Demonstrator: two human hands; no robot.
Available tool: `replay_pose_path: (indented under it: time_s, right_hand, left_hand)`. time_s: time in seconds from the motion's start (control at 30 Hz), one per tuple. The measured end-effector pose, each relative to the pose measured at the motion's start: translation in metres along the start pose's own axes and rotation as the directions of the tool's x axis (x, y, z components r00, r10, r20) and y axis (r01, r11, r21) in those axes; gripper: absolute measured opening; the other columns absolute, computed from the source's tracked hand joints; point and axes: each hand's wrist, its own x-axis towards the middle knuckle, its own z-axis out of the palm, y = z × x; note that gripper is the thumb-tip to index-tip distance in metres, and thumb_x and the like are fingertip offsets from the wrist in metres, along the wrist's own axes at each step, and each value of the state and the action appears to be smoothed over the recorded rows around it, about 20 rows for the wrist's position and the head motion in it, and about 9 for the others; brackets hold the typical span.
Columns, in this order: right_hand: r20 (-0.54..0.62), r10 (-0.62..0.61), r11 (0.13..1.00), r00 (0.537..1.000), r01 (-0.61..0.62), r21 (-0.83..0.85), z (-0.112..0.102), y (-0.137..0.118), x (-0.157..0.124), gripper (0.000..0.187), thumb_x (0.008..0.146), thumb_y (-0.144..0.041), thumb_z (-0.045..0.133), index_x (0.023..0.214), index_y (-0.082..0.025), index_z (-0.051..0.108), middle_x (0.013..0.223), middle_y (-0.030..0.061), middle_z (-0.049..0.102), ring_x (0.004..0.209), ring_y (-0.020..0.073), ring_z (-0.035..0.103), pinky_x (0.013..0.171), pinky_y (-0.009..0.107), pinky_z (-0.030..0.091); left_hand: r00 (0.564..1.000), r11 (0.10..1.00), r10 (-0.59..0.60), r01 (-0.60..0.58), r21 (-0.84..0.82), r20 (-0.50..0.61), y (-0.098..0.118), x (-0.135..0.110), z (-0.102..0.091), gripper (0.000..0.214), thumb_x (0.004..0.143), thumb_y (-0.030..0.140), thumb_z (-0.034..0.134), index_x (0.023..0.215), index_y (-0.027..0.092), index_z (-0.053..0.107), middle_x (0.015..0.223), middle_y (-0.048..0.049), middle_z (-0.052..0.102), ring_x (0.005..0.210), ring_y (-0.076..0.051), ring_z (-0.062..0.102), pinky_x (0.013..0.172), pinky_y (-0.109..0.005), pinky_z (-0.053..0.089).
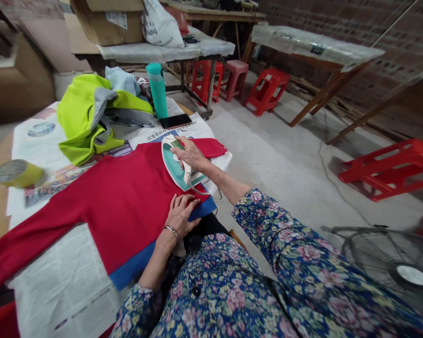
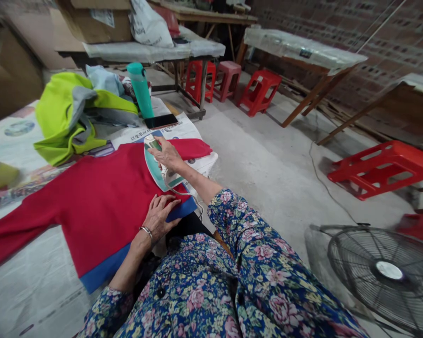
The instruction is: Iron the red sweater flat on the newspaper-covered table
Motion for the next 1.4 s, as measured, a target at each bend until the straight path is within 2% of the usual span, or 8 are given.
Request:
replay_pose_path:
  time_s: [0.13, 0.37, 0.63, 0.83, 0.97, 1.13, 1.3, 1.4]
  right_hand:
    - [0.025, -0.036, 0.999, 0.999, 0.036, 0.007, -0.002, 0.002, 0.002, 0.066, 0.106, -0.032, 0.059, 0.167, -0.02, 0.039, 0.079, -0.0022, 0.06, 0.056, 0.0139, 0.06, 0.058, 0.028, 0.062]
    - [0.058, -0.031, 0.999, 0.998, 0.032, -0.007, -0.005, -0.006, -0.002, 0.058, 0.106, -0.026, 0.059, 0.161, -0.017, 0.044, 0.071, -0.0065, 0.052, 0.051, 0.0115, 0.053, 0.047, 0.02, 0.049]
    - [0.067, -0.039, 0.996, 0.997, 0.034, 0.079, -0.001, 0.005, 0.009, 0.061, 0.106, -0.026, 0.06, 0.163, -0.018, 0.039, 0.069, -0.008, 0.049, 0.048, 0.0117, 0.05, 0.043, 0.019, 0.044]
    - [0.077, -0.032, 0.996, 0.996, 0.026, 0.085, -0.001, 0.007, 0.01, 0.063, 0.106, -0.029, 0.062, 0.163, -0.019, 0.038, 0.071, -0.0071, 0.051, 0.049, 0.0119, 0.05, 0.044, 0.02, 0.045]
    - [0.068, -0.04, 0.997, 0.997, 0.035, 0.071, -0.002, 0.004, 0.005, 0.062, 0.106, -0.028, 0.061, 0.163, -0.017, 0.039, 0.069, -0.0076, 0.049, 0.05, 0.0122, 0.05, 0.045, 0.02, 0.045]
    - [0.13, -0.08, 0.997, 0.988, 0.082, -0.011, -0.009, 0.001, 0.006, 0.06, 0.105, -0.027, 0.06, 0.162, -0.018, 0.044, 0.073, -0.0062, 0.054, 0.052, 0.0112, 0.051, 0.054, 0.023, 0.052]
    - [0.227, -0.092, 0.995, 0.969, 0.095, -0.005, -0.015, 0.0, 0.013, 0.06, 0.103, -0.029, 0.064, 0.16, -0.021, 0.046, 0.076, -0.0056, 0.054, 0.052, 0.0107, 0.051, 0.06, 0.028, 0.059]
    - [0.201, -0.066, 0.997, 0.977, 0.07, -0.014, -0.012, -0.002, 0.012, 0.061, 0.104, -0.029, 0.063, 0.161, -0.018, 0.044, 0.077, -0.0049, 0.056, 0.051, 0.0106, 0.051, 0.06, 0.027, 0.058]
  left_hand:
    - [1.0, 1.0, -0.002, 0.002, -0.009, -0.01, 0.0, 0.0, 0.001, 0.06, 0.085, 0.034, 0.08, 0.144, 0.031, 0.07, 0.138, -0.0094, 0.07, 0.134, -0.034, 0.06, 0.131, -0.064, 0.038]
    - [1.0, 1.0, -0.007, 0.007, -0.009, -0.011, 0.002, 0.001, -0.001, 0.06, 0.085, 0.033, 0.08, 0.143, 0.03, 0.07, 0.137, -0.0095, 0.07, 0.133, -0.034, 0.06, 0.131, -0.064, 0.038]
    - [1.0, 1.0, -0.004, 0.004, -0.013, -0.023, 0.001, 0.002, -0.001, 0.059, 0.084, 0.034, 0.082, 0.142, 0.03, 0.07, 0.136, -0.0092, 0.069, 0.133, -0.033, 0.06, 0.131, -0.062, 0.039]
    - [1.0, 1.0, -0.003, 0.003, -0.006, -0.012, 0.002, 0.001, -0.001, 0.059, 0.086, 0.036, 0.082, 0.143, 0.027, 0.07, 0.137, -0.0107, 0.07, 0.133, -0.034, 0.06, 0.131, -0.063, 0.038]
    - [1.0, 1.0, 0.005, -0.005, -0.014, -0.015, 0.002, 0.0, -0.002, 0.058, 0.087, 0.035, 0.08, 0.144, 0.031, 0.07, 0.138, -0.0096, 0.069, 0.133, -0.034, 0.06, 0.131, -0.064, 0.038]
    - [1.0, 1.0, 0.001, -0.002, -0.016, -0.019, 0.003, -0.001, -0.001, 0.057, 0.088, 0.034, 0.079, 0.144, 0.031, 0.07, 0.14, -0.0103, 0.069, 0.134, -0.034, 0.059, 0.131, -0.065, 0.037]
    - [1.0, 1.0, -0.014, 0.014, -0.012, -0.024, 0.007, -0.002, -0.002, 0.055, 0.088, 0.034, 0.078, 0.143, 0.033, 0.071, 0.138, -0.0089, 0.07, 0.132, -0.033, 0.06, 0.131, -0.063, 0.037]
    - [1.0, 1.0, -0.015, 0.015, -0.006, -0.02, 0.008, -0.002, -0.003, 0.055, 0.089, 0.034, 0.077, 0.144, 0.032, 0.07, 0.138, -0.0092, 0.069, 0.133, -0.033, 0.059, 0.132, -0.062, 0.037]
